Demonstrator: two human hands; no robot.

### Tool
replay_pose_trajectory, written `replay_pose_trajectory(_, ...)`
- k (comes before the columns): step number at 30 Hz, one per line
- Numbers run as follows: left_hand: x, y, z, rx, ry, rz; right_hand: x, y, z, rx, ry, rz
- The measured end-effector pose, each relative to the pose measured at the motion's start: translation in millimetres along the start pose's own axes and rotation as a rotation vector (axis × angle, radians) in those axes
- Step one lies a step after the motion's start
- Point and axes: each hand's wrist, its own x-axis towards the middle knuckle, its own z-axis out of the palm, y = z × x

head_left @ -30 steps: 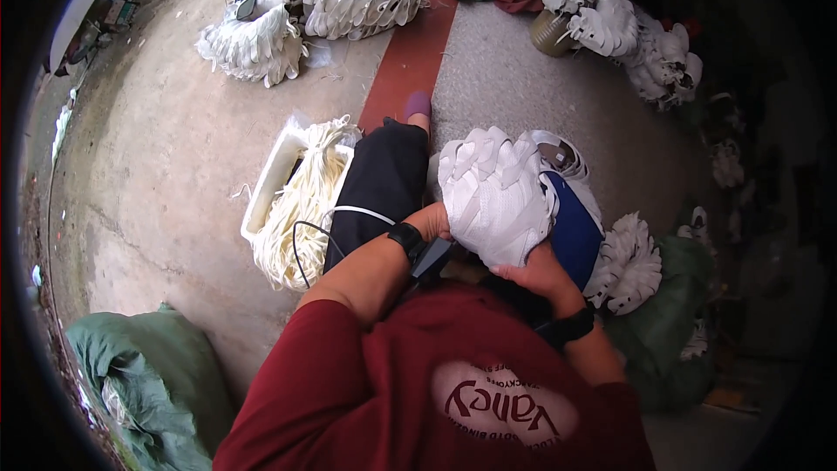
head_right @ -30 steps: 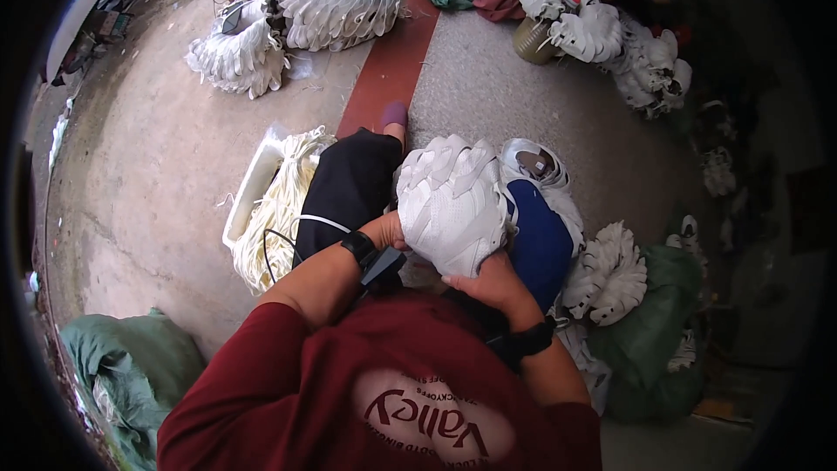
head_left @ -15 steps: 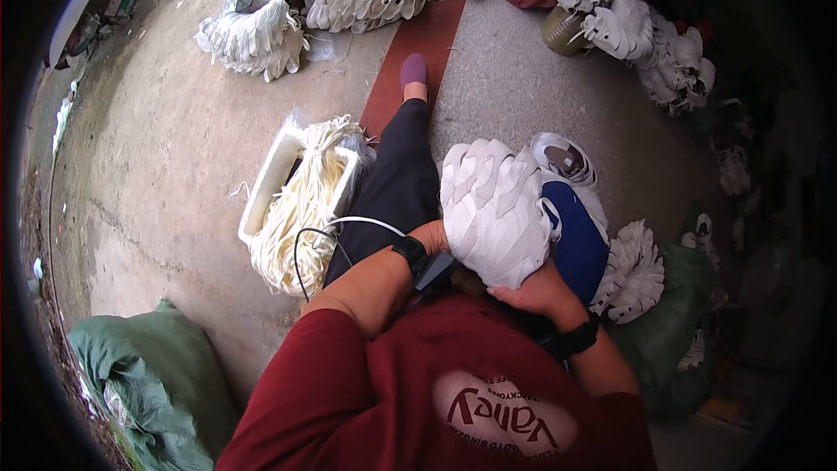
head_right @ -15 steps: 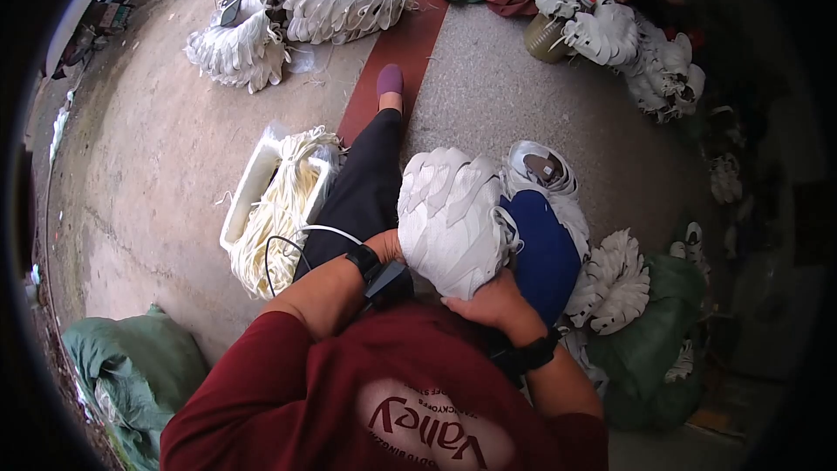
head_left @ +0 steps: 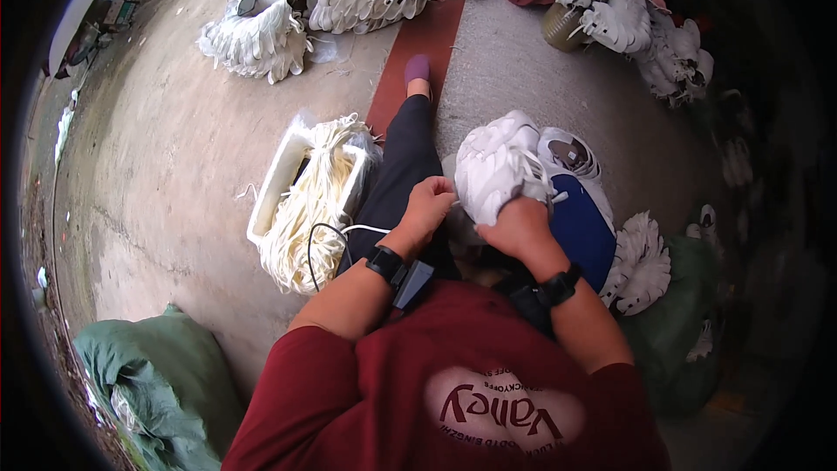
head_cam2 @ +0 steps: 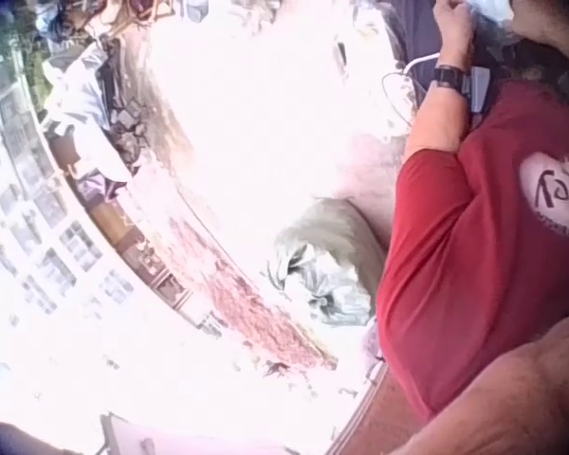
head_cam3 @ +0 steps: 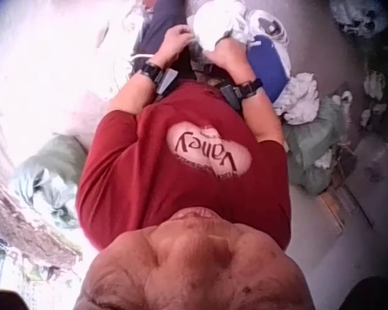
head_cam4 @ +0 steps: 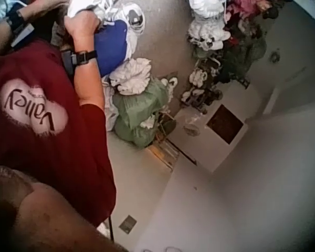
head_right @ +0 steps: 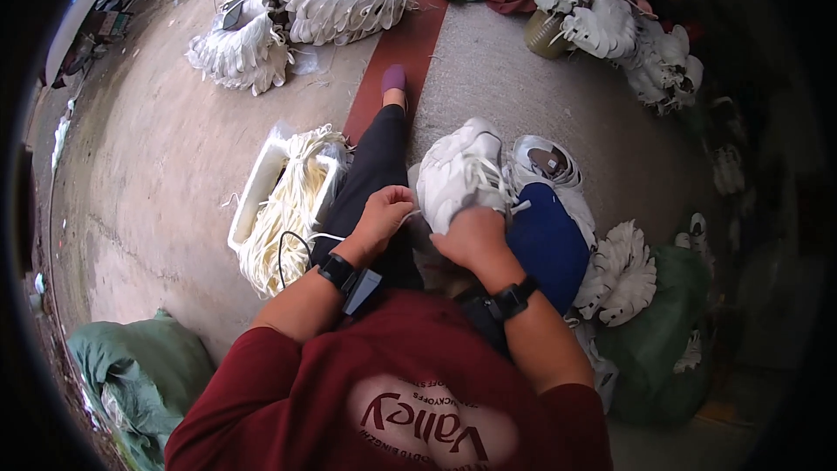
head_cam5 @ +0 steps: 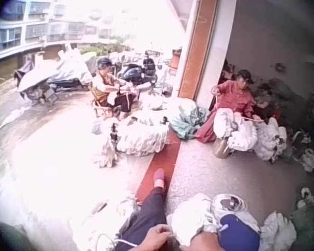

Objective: Lacing white athletic shoes in a workshop setting.

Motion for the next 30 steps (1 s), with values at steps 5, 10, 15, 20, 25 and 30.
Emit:
replay_pose_trajectory(5, -23.2, 39.1, 31.7, 0.283, -0.147, 0.882, 23.8, 8.8, 18.9, 0.016, -0.023, -0.155)
replay_pose_trajectory(10, -23.1, 62.1, 72.7, 0.66, -0.494, 1.109, 12.7, 37.6, 38.1, 0.369, 0.32, -0.554)
replay_pose_trajectory(15, -12.1, 52.1, 72.3, 0.752, -0.437, 0.923, -8.6, 31.9, 25.5, 1.583, 0.288, -0.146)
replay_pose_trajectory(20, -14.0, 40.5, 60.5, 0.646, -0.566, 0.743, -46.3, 22.6, 1.7, 0.655, 0.999, -0.131)
replay_pose_trajectory(25, -16.0, 40.1, 51.9, 0.701, -0.589, 0.628, -63.6, 37.4, -12.1, 0.726, 0.732, -0.172)
replay_pose_trajectory(30, -18.0, 37.9, 56.6, 0.74, -0.392, 0.638, -71.0, 96.1, 16.1, 1.142, 0.936, -0.277)
